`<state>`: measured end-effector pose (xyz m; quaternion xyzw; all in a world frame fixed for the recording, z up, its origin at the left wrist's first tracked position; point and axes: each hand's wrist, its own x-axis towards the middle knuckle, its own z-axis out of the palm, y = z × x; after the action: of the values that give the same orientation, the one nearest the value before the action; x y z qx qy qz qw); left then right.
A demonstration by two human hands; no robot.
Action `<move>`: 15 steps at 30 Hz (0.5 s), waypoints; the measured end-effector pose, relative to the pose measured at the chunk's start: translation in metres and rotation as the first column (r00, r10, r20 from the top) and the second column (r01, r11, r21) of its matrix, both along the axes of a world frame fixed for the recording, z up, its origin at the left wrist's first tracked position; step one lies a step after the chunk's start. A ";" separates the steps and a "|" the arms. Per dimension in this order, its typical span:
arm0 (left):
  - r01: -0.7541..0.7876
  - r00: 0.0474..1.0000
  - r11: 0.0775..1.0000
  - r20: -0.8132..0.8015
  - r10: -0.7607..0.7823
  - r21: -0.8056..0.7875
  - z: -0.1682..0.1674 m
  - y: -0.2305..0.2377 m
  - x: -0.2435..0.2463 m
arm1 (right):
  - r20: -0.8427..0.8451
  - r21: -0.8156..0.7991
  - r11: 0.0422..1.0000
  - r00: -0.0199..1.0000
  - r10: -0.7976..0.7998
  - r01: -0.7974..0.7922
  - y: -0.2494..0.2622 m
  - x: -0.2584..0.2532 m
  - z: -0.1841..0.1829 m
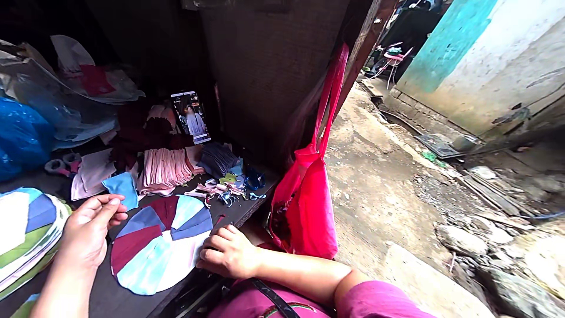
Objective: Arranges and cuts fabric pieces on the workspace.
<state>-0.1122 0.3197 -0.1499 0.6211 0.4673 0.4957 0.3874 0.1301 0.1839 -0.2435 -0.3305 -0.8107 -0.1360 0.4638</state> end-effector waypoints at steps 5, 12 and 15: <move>0.003 1.000 1.000 0.004 -0.003 -0.006 -0.001 -0.001 -0.001 | -0.046 -0.029 0.999 0.998 -0.042 0.041 -0.006 -0.007 0.002; -0.039 0.999 0.999 -0.001 0.038 -0.011 0.005 -0.005 0.003 | 0.011 0.013 0.994 0.994 -0.110 0.110 -0.009 -0.008 0.008; -0.042 0.999 0.999 -0.007 0.042 0.004 0.005 -0.003 0.004 | 0.029 0.056 0.993 0.994 -0.101 0.099 -0.006 -0.006 0.008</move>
<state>-0.1085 0.3164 -0.1448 0.6136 0.4806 0.5027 0.3739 0.1241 0.1782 -0.2353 -0.3558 -0.7963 -0.1862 0.4524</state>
